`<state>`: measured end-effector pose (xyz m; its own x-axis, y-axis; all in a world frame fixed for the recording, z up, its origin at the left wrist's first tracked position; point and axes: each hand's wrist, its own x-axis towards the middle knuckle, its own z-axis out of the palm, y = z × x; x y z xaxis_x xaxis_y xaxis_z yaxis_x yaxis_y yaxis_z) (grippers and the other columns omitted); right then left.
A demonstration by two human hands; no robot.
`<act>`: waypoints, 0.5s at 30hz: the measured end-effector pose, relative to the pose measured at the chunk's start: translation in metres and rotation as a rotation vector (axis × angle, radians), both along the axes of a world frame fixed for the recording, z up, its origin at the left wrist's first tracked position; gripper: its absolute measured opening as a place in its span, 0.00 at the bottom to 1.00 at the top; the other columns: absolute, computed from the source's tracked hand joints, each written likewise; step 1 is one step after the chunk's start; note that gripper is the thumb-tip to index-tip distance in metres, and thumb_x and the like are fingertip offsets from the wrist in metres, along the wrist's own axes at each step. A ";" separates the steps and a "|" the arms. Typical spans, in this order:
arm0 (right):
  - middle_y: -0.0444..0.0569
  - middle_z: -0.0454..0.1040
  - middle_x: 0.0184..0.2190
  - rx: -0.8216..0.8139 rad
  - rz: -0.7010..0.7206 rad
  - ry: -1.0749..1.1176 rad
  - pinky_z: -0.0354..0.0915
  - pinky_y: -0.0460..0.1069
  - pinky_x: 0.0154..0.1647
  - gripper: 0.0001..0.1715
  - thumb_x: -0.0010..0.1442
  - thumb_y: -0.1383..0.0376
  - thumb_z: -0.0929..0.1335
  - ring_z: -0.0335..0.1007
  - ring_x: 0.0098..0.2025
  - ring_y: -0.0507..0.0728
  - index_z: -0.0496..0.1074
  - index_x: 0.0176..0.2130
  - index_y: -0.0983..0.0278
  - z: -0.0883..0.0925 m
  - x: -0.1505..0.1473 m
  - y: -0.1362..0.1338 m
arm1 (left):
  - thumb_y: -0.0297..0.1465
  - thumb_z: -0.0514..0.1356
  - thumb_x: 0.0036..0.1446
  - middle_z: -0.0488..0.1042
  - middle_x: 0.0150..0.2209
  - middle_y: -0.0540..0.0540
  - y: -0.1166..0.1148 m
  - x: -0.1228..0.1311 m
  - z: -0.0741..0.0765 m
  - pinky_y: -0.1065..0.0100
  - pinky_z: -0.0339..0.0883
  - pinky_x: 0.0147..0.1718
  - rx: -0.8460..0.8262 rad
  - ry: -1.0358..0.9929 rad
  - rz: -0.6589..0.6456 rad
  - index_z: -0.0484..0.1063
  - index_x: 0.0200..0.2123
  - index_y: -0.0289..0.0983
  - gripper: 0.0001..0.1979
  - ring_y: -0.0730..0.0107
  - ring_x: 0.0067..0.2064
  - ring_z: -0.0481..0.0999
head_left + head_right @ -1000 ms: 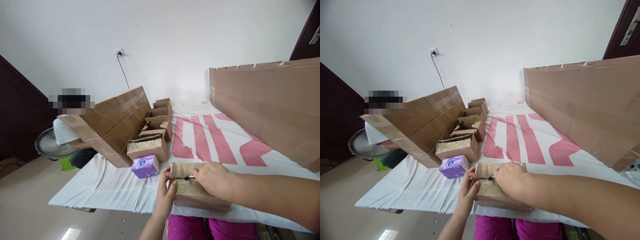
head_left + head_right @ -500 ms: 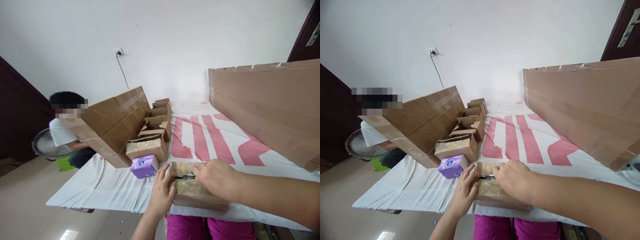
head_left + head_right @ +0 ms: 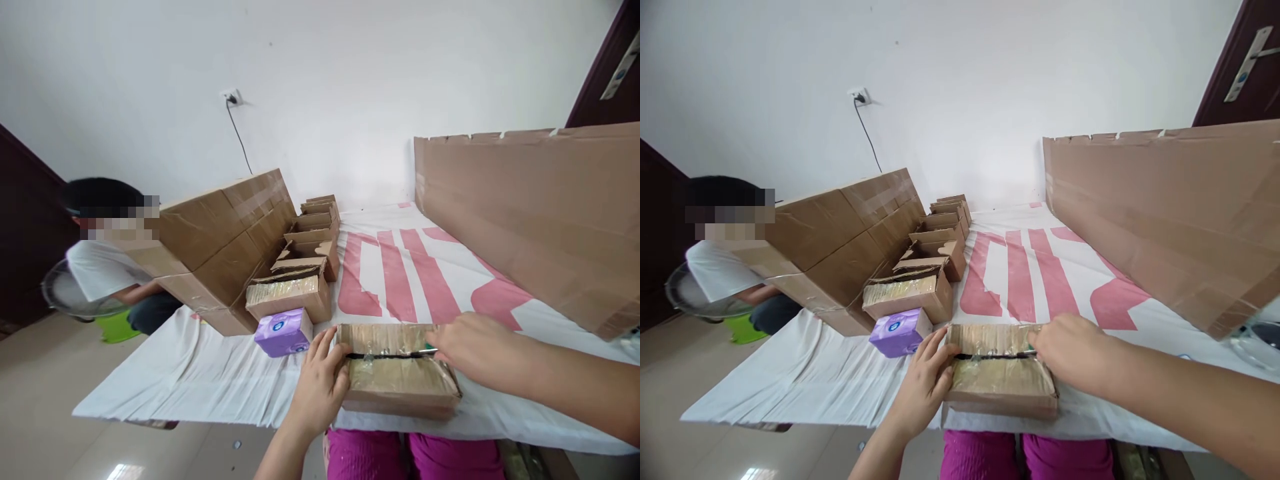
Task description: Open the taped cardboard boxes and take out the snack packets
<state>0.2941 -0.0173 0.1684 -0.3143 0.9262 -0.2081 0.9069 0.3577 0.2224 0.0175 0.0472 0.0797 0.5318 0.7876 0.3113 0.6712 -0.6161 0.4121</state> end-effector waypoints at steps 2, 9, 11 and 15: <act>0.50 0.79 0.28 0.027 -0.064 0.043 0.55 0.49 0.25 0.09 0.63 0.67 0.65 0.77 0.31 0.62 0.75 0.40 0.61 0.005 0.011 -0.008 | 0.26 0.53 0.55 0.66 0.60 0.41 0.001 0.000 0.004 0.43 0.61 0.57 -0.013 0.028 -0.015 0.74 0.41 0.42 0.13 0.49 0.65 0.58; 0.46 0.77 0.28 0.108 -0.231 0.266 0.50 0.48 0.24 0.12 0.66 0.60 0.61 0.75 0.30 0.60 0.72 0.39 0.58 0.005 0.059 -0.020 | 0.24 0.55 0.52 0.55 0.67 0.43 0.006 -0.002 0.010 0.38 0.59 0.57 -0.006 0.107 -0.068 0.77 0.38 0.43 0.15 0.42 0.68 0.51; 0.48 0.77 0.29 0.186 -0.345 0.314 0.50 0.48 0.25 0.16 0.68 0.61 0.56 0.75 0.29 0.60 0.70 0.43 0.59 -0.017 0.073 -0.018 | 0.22 0.55 0.52 0.46 0.70 0.48 0.006 -0.002 0.014 0.34 0.55 0.58 0.003 0.137 -0.108 0.79 0.40 0.45 0.18 0.38 0.69 0.44; 0.53 0.78 0.29 0.086 -0.495 0.308 0.52 0.50 0.26 0.15 0.67 0.61 0.56 0.77 0.33 0.66 0.69 0.40 0.63 -0.095 0.089 -0.018 | 0.16 0.51 0.50 0.37 0.72 0.53 0.003 0.001 0.027 0.34 0.48 0.61 -0.048 0.213 -0.235 0.75 0.50 0.48 0.30 0.39 0.70 0.34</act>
